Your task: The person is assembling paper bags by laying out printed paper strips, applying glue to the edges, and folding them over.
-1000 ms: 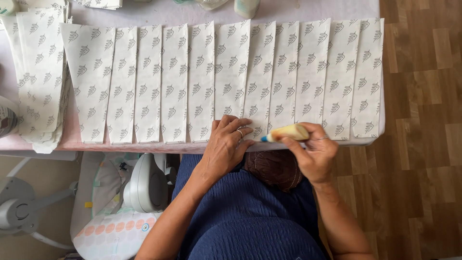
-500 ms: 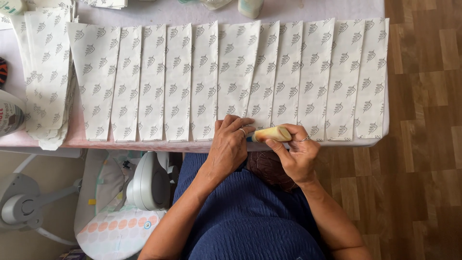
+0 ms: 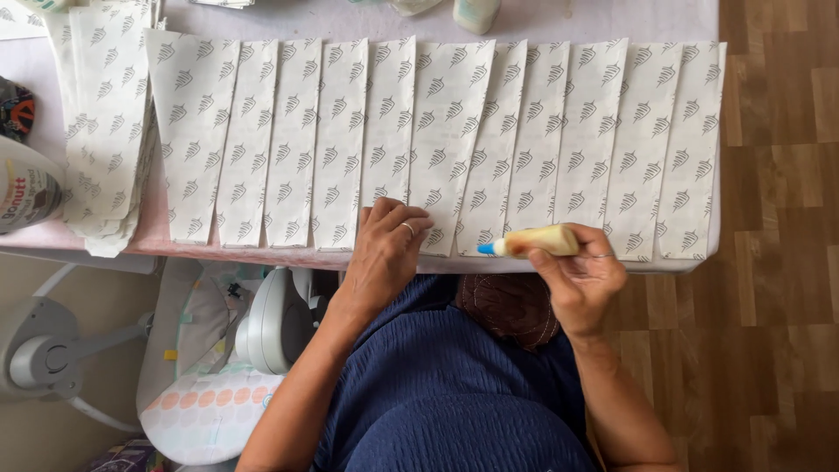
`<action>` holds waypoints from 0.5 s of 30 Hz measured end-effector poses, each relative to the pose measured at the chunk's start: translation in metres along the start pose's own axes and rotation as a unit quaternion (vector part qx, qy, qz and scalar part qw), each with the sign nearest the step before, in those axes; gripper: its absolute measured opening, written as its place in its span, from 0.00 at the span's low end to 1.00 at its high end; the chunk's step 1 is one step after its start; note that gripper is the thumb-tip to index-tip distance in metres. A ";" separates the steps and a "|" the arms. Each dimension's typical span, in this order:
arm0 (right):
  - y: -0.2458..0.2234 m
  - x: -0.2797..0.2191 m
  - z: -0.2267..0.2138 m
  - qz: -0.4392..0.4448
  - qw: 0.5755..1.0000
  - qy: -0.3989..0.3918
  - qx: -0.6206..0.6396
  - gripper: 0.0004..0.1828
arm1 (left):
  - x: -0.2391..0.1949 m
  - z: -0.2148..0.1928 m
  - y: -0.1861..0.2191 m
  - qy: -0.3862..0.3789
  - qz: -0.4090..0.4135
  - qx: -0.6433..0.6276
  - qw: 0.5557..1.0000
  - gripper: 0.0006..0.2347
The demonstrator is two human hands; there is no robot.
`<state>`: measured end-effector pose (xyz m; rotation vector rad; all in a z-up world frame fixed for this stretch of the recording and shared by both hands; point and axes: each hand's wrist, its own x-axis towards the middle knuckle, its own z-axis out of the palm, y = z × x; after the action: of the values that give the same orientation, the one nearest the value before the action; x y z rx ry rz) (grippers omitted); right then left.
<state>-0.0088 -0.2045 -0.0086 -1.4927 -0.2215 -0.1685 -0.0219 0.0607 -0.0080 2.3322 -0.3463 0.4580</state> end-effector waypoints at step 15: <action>0.000 0.014 0.074 -0.111 0.983 -0.137 -0.052 0.14 | -0.016 -0.020 0.000 -0.082 -0.018 0.008 0.996 0.14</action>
<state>0.0012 -0.1309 -0.0001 -1.5910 -0.6094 -0.1541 -0.0405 0.0766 -0.0011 2.3931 -0.3791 0.2523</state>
